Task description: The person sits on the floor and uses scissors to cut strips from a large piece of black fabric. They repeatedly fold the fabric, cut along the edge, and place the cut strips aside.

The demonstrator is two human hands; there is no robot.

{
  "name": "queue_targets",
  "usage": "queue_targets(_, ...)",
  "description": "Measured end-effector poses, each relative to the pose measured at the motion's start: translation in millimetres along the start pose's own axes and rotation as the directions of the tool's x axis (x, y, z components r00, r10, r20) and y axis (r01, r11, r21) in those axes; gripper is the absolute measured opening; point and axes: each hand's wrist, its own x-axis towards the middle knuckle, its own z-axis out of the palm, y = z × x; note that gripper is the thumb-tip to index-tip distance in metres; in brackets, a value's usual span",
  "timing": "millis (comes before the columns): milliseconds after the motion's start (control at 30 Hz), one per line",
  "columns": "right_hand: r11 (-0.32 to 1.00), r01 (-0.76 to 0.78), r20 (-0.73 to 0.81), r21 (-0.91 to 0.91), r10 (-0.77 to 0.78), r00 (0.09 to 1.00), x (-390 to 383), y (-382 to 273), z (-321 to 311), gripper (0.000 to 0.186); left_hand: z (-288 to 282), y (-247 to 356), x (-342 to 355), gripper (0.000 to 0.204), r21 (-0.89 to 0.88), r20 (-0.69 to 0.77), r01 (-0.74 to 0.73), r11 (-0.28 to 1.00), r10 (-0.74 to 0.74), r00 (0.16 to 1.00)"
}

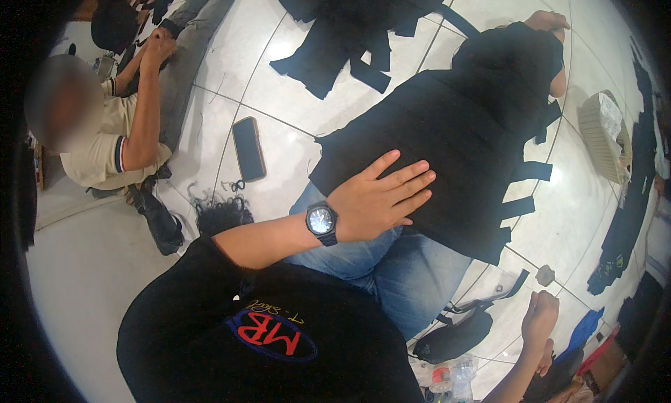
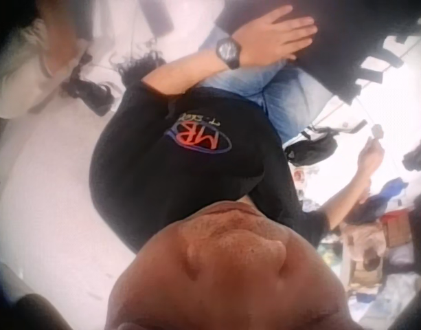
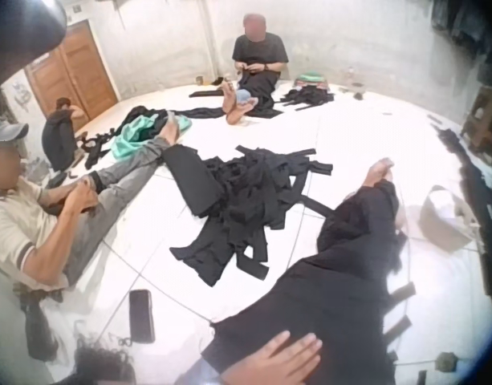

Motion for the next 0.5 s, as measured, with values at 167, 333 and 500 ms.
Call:
queue_targets(167,0.625,-0.289,0.418,0.725,-0.067,0.906,6.1,-55.4,-5.9,0.046,-23.4,-8.7,-4.9,0.068,-0.102,-0.041,0.056,0.993,-0.060,0.997)
queue_targets(333,0.659,0.284,-0.328,0.696,-0.060,0.943,50.0,-172.8,-68.3,0.041,-7.1,-32.3,-57.4,0.120,-0.489,-0.127,0.684,0.541,-0.820,0.558)
queue_targets(500,0.960,0.254,-0.234,-0.117,-0.275,0.933,68.3,-175.3,-37.7,0.016,5.8,-42.3,-77.2,0.108,-0.599,0.120,0.714,0.361,-0.842,0.526)
